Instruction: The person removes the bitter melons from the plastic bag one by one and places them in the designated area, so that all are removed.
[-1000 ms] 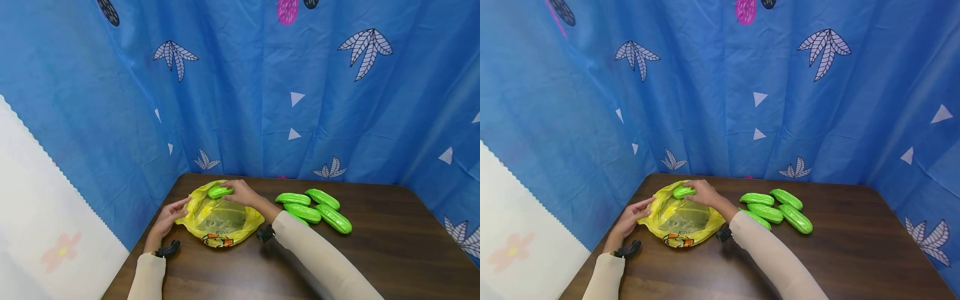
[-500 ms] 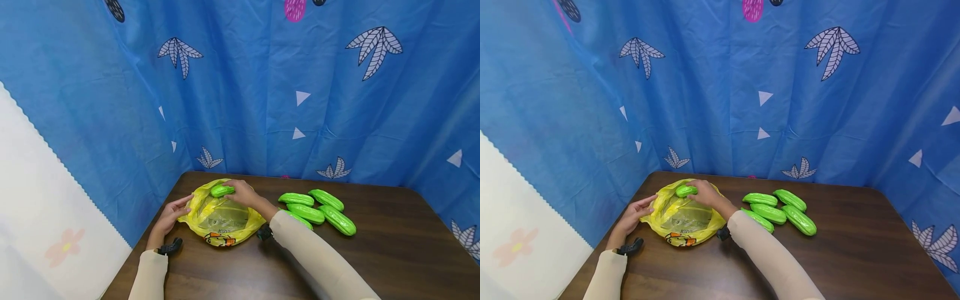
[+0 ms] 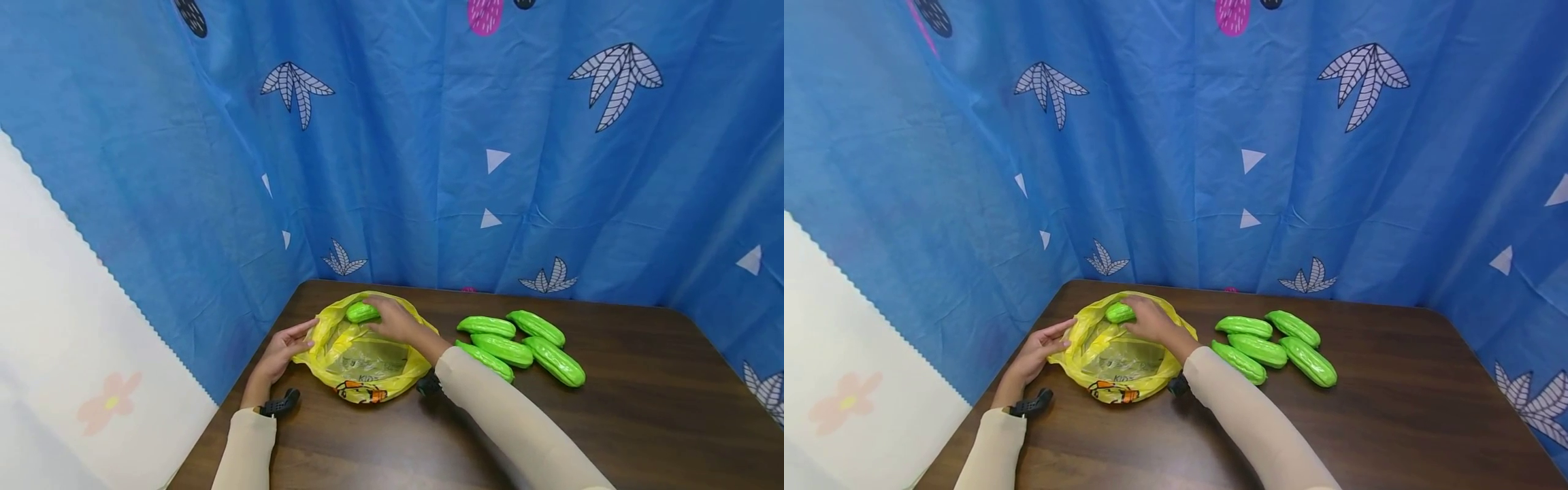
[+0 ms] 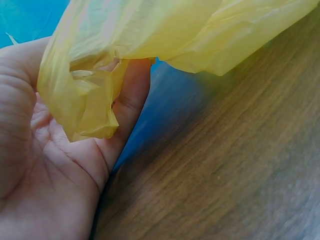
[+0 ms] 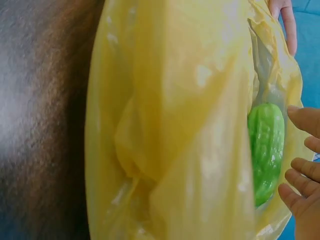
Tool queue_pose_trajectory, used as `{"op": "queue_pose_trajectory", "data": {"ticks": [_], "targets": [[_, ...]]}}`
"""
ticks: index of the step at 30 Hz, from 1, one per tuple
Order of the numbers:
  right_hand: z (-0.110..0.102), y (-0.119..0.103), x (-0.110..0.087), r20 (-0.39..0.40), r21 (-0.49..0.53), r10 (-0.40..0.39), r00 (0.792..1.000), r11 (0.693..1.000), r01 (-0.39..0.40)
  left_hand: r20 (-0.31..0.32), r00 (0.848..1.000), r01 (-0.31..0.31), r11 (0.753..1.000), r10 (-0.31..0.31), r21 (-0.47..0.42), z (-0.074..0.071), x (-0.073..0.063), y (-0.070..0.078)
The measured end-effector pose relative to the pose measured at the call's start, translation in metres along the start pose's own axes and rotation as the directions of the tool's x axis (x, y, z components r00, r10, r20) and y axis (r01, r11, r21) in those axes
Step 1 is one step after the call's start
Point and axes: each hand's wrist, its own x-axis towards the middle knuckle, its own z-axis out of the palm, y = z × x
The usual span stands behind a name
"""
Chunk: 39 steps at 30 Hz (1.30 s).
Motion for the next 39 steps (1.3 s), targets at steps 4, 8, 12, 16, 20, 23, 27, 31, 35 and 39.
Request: {"op": "queue_pose_trajectory", "data": {"ticks": [4, 8, 12, 16, 20, 23, 27, 31, 35, 39], "targets": [[0.005, 0.002, 0.001, 0.013, 0.003, 0.03, 0.999, 1.0, -0.03, 0.003, 1.0, -0.004, 1.0, 0.004, 0.004, 0.0, -0.001, 0.0], [0.006, 0.003, 0.0, 0.019, 0.014, 0.058, 0.998, 0.998, -0.058, 0.001, 1.0, -0.01, 1.0, 0.01, 0.018, 0.0, -0.001, -0.001], [0.006, 0.004, -0.001, 0.025, 0.029, 0.079, 0.997, 0.996, -0.079, 0.004, 1.0, -0.008, 1.0, 0.008, 0.023, 0.0, 0.0, -0.001], [0.006, 0.004, -0.002, 0.016, 0.021, 0.087, 0.996, 0.996, -0.088, 0.006, 1.0, 0.005, 1.0, -0.005, 0.016, 0.001, 0.001, 0.0], [0.006, 0.004, -0.003, -0.004, 0.018, 0.078, 0.997, 0.997, -0.078, -0.006, 1.0, 0.017, 1.0, -0.017, 0.001, 0.001, 0.002, 0.0], [0.006, 0.005, -0.003, -0.012, 0.015, 0.071, 0.997, 0.997, -0.071, -0.012, 1.0, 0.027, 1.0, -0.027, -0.006, 0.001, 0.001, 0.0], [0.006, 0.007, -0.004, -0.017, -0.007, 0.07, 0.997, 0.997, -0.07, -0.009, 1.0, 0.029, 1.0, -0.029, 0.0, 0.001, 0.002, -0.001], [0.006, 0.009, -0.005, -0.031, -0.063, 0.075, 0.997, 0.995, -0.077, -0.001, 1.0, 0.012, 1.0, -0.012, 0.003, 0.001, 0.003, -0.001], [0.005, 0.011, -0.004, -0.063, -0.12, 0.072, 0.995, 0.99, -0.079, 0.005, 1.0, 0.004, 1.0, -0.004, -0.004, 0.002, 0.004, 0.0], [0.007, 0.011, 0.0, -0.066, -0.164, 0.098, 0.993, 0.981, -0.108, 0.006, 1.0, -0.003, 1.0, 0.003, -0.003, -0.001, 0.003, -0.001]]}}
